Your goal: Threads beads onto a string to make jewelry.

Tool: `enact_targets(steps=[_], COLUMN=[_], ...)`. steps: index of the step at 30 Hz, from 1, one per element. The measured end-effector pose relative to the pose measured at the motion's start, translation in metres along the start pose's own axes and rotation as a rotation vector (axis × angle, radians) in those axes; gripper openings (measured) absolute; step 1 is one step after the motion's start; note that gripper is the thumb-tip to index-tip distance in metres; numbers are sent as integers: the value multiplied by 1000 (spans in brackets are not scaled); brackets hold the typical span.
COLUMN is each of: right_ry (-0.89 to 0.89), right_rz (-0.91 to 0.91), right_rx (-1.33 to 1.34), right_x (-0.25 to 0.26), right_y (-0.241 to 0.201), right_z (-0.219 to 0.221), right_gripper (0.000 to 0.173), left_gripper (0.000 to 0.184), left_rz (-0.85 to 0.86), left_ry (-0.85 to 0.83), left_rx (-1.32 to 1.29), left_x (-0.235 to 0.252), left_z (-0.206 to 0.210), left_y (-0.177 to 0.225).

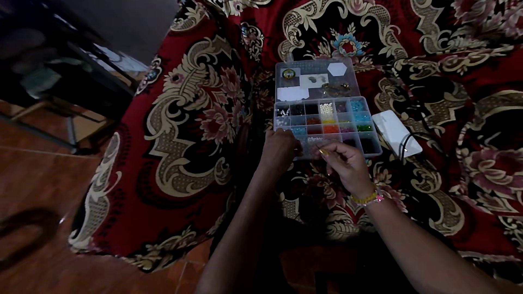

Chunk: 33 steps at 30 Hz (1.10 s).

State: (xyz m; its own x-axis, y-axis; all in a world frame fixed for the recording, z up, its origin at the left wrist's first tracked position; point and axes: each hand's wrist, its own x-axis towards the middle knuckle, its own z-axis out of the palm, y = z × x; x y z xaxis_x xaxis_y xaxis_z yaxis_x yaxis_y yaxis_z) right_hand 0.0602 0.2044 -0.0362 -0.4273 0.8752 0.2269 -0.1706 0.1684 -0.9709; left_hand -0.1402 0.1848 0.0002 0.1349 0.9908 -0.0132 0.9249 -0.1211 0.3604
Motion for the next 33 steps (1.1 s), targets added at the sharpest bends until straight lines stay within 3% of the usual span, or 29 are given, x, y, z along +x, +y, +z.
enact_targets(steps=[7, 11, 16, 19, 22, 28, 33], right_ry=[25, 52, 98, 127, 145, 175, 169], right_rz=[88, 100, 78, 64, 56, 79, 109], right_rx=[17, 6, -38, -29, -18, -1, 62], right_x=[-1, 0, 1, 1, 1, 0, 0], right_y=[-3, -3, -1, -2, -3, -5, -8], right_z=[3, 4, 3, 3, 4, 5, 5], right_gripper=[15, 14, 15, 15, 15, 15, 14], left_gripper=[8, 12, 11, 11, 11, 17, 20], left_rz=[-28, -15, -90, -156, -232, -274, -295], left_ry=[-18, 102, 194, 145, 72, -97, -150], left_rx=[20, -83, -529, -1037, -1357, -1661, -1736], left_x=[3, 1, 0, 1, 2, 7, 7], left_z=[7, 8, 1, 2, 8, 19, 22], left_y=[1, -4, 5, 12, 20, 22, 22])
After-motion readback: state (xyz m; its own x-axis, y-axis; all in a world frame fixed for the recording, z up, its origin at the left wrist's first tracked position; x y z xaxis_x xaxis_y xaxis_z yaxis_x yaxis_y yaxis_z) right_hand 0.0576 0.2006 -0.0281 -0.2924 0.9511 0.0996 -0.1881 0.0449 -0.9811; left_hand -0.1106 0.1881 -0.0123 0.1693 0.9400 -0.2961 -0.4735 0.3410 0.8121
